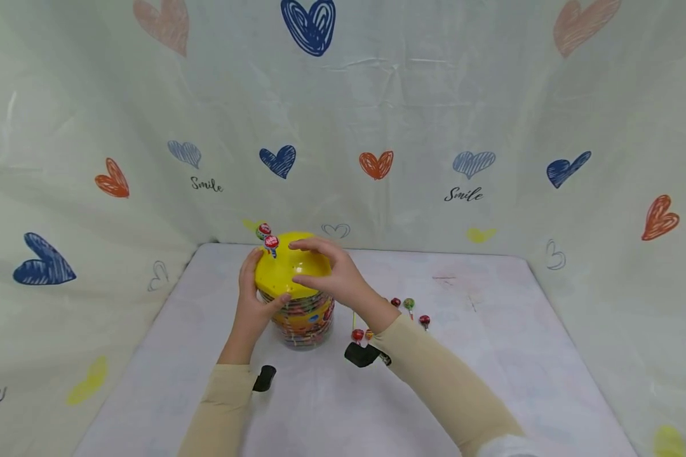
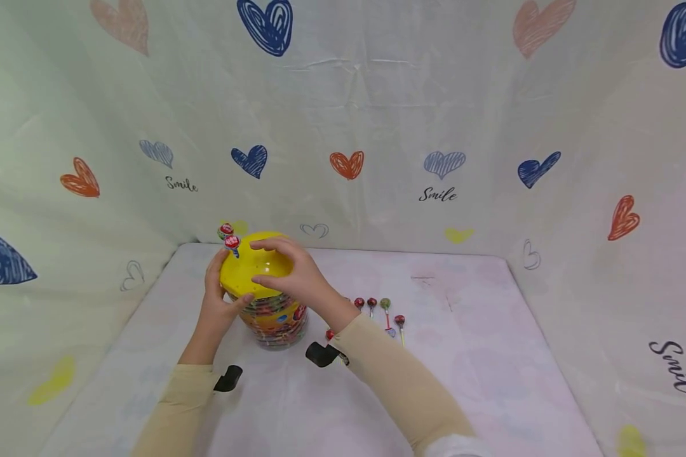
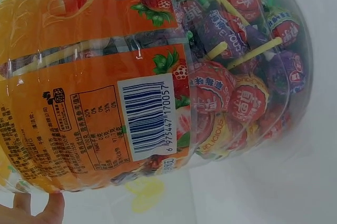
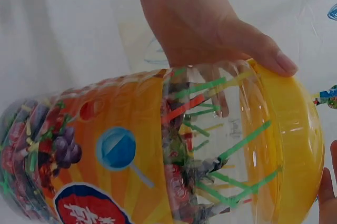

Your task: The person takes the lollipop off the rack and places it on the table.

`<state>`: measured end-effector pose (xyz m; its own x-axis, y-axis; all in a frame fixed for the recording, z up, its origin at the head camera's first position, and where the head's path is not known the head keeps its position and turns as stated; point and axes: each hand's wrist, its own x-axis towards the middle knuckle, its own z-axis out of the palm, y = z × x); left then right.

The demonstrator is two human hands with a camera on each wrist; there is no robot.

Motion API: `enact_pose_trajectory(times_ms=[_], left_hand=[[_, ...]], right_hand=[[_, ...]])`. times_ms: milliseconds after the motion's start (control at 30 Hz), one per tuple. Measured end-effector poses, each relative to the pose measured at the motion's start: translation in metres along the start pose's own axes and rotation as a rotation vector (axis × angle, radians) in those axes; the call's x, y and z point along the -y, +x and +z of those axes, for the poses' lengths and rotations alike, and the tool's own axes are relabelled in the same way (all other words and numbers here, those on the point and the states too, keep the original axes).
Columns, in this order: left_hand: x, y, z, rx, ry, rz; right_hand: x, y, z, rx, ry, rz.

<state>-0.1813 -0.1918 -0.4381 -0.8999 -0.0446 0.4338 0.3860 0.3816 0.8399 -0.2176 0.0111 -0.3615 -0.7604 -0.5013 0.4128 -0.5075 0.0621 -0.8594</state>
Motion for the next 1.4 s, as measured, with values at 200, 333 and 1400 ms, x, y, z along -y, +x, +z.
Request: enact_pose_trajectory(times_ms=[200, 333, 1400], left_hand=[[0.0, 0.001, 0.001, 0.003, -0.019, 0.001], [0.001, 0.001, 0.001, 0.001, -0.022, -0.009], [0.001, 0.0, -0.001, -0.003, -0.023, -0.028]], right_hand=[[0.003, 0.009, 0.008, 0.034, 0.02, 0.02], [0.004, 0.013, 0.009, 0.069, 0.009, 0.005], [0.016, 0.012, -0.006, 0.021, -0.005, -0.03]])
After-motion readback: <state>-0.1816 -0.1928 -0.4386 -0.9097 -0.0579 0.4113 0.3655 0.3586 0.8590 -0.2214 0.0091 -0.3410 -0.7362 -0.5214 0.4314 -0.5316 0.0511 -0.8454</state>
